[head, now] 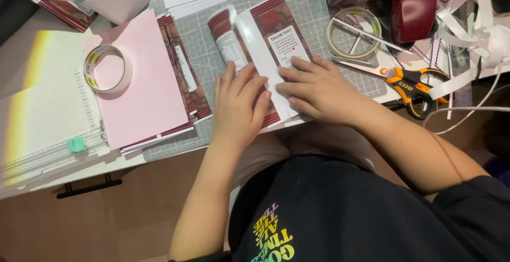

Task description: The person repeatedly places a printed card into a clear plastic sleeve, folds the top flap over, and smooths it down. They then pick up the next card and repeat the process. The person handles multiple cards and sleeves throughout the clip.

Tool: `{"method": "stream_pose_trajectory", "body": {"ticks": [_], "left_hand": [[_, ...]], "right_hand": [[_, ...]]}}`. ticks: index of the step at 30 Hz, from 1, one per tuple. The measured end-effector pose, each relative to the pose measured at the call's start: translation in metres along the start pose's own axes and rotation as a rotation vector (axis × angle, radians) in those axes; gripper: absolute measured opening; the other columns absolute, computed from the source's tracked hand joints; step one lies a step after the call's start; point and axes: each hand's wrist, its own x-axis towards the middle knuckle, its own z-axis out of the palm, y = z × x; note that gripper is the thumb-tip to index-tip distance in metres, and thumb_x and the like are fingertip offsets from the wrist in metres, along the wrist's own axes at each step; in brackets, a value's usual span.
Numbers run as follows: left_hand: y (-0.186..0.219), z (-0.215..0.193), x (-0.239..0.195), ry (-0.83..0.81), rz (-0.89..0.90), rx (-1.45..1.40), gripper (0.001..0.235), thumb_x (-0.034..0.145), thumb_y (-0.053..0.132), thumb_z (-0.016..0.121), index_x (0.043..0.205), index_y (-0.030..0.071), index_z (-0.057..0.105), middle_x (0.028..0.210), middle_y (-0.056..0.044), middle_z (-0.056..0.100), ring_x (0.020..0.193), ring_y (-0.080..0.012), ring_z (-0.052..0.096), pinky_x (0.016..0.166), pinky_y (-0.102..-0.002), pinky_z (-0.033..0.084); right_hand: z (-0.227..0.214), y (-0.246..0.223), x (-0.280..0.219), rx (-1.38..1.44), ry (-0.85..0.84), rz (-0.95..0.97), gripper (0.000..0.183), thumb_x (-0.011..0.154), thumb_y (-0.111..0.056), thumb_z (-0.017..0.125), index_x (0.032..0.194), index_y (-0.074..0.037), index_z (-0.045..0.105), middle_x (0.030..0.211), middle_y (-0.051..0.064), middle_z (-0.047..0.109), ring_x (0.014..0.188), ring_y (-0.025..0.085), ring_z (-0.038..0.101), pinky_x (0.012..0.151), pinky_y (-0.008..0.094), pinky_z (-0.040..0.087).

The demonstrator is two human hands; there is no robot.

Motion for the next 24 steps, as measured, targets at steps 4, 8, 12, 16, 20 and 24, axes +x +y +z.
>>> {"method": "stream_pose_trajectory", "body": {"ticks": [4, 8, 12, 16, 20, 24], "left_hand": [[-0.011, 0.025, 0.014, -0.061, 0.013, 0.124, 0.03, 0.099, 0.026, 0.066, 0.128, 0.021, 0.07, 0.137, -0.006, 0.064, 0.143, -0.0409, 0.044, 0.115, -0.067, 0.03], [-0.012, 0.034, 0.024, -0.055, -0.014, 0.132, 0.042, 0.095, 0.02, 0.067, 0.137, 0.018, 0.065, 0.14, -0.007, 0.063, 0.142, -0.0334, 0.049, 0.117, -0.057, 0.036], [-0.005, 0.036, 0.029, -0.037, -0.054, 0.155, 0.034, 0.1, 0.023, 0.062, 0.132, 0.014, 0.068, 0.139, -0.009, 0.063, 0.142, -0.0353, 0.047, 0.116, -0.058, 0.034], [0.0, 0.037, 0.029, -0.078, -0.083, 0.176, 0.038, 0.101, 0.025, 0.063, 0.136, 0.01, 0.067, 0.149, -0.011, 0.055, 0.147, -0.038, 0.037, 0.119, -0.062, 0.026], [0.0, 0.032, 0.029, -0.145, -0.074, 0.162, 0.048, 0.099, 0.027, 0.068, 0.142, 0.007, 0.062, 0.154, -0.013, 0.049, 0.15, -0.0393, 0.029, 0.122, -0.062, 0.02], [0.004, 0.016, 0.033, -0.236, -0.023, 0.177, 0.053, 0.1, 0.03, 0.066, 0.144, 0.004, 0.055, 0.158, -0.014, 0.045, 0.151, -0.0424, 0.029, 0.121, -0.065, 0.023]], "right_hand": [[0.003, 0.007, -0.001, 0.21, 0.157, 0.051, 0.033, 0.105, -0.038, 0.053, 0.122, -0.018, 0.073, 0.137, 0.009, 0.068, 0.141, 0.032, 0.052, 0.119, 0.053, 0.027], [0.007, 0.008, -0.002, 0.198, 0.247, 0.028, 0.034, 0.1, -0.038, 0.064, 0.123, -0.015, 0.072, 0.132, 0.01, 0.07, 0.138, 0.031, 0.056, 0.119, 0.05, 0.029], [0.014, 0.015, -0.004, 0.185, 0.293, 0.016, 0.033, 0.098, -0.034, 0.069, 0.124, -0.014, 0.073, 0.135, 0.008, 0.07, 0.136, 0.031, 0.057, 0.118, 0.047, 0.033], [0.008, 0.016, -0.004, 0.273, 0.34, 0.039, 0.022, 0.094, -0.007, 0.07, 0.115, -0.006, 0.076, 0.131, 0.014, 0.072, 0.13, 0.038, 0.062, 0.116, 0.048, 0.04], [0.004, 0.015, -0.004, 0.284, 0.312, 0.057, 0.02, 0.091, -0.005, 0.074, 0.11, -0.007, 0.079, 0.13, 0.014, 0.073, 0.13, 0.038, 0.062, 0.117, 0.048, 0.04], [-0.001, 0.017, -0.004, 0.268, 0.274, -0.038, 0.02, 0.1, -0.006, 0.069, 0.118, 0.001, 0.074, 0.136, 0.022, 0.067, 0.133, 0.043, 0.059, 0.116, 0.056, 0.043]]}}
